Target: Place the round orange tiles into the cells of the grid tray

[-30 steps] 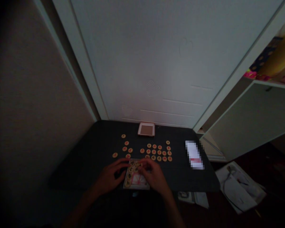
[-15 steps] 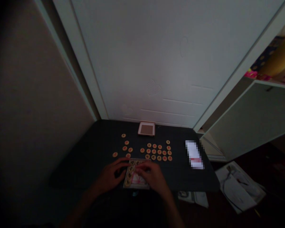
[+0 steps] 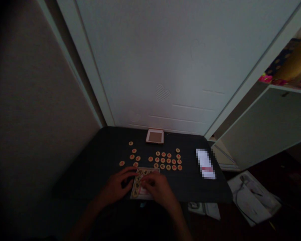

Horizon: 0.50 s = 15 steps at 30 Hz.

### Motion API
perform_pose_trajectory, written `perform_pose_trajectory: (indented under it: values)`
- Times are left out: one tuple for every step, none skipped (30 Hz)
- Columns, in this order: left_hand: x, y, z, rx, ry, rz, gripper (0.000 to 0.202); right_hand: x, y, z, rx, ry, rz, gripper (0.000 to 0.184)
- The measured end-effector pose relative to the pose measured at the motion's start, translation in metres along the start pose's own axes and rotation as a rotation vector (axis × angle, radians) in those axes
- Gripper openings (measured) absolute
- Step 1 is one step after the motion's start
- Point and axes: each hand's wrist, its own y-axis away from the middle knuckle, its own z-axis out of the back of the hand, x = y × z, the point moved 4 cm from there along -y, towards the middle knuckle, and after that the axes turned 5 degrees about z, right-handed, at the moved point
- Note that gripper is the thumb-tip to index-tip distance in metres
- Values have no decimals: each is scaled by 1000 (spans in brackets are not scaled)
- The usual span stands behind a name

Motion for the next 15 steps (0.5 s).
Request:
perform_pose_trajectory:
  values:
    - [0,0,0,2,-3,1,33,-1,0,-1,7,-6,-2,15]
    - [1,0,0,4,-5,3,33,-2,1,-2,16,-12,-7,16]
    - [1,0,-1,6,-7,2,33,-3,1,-3,25,-18,-14,17]
    - [2,0,-1,6,-8,1,34,-5,2,-4,28,-22,-22,17]
    - [2,0,-2,5,-8,1,34,-6,2,-5,27,-23,-28,18]
    - [2,0,-2,5,-8,2,34,-7,3,-6,22,-18,-34,18]
    - [2,1,-2,4,-7,2,34,-8,3,-6,18,-11,-37,19]
    - [2,1,-2,4,-7,4,34,-9,3,-7,13,-2,-39,20]
    - [1,1,-1,5,-7,6,34,-9,3,-7,11,9,-40,21]
    - [1,1,-1,7,-8,8,34,-8,3,-7,11,21,-43,21]
    - [0,1,0,7,-8,8,33,-7,3,-7,14,32,-47,22]
    - [0,0,0,8,-8,8,33,-6,3,-7,15,41,-52,22]
    - [-1,0,1,9,-8,8,33,-5,3,-6,19,49,-59,22]
    - [-1,0,1,10,-9,7,33,-3,3,-6,21,56,-65,21]
    - [-1,0,1,11,-11,9,33,-1,3,-6,26,59,-71,21]
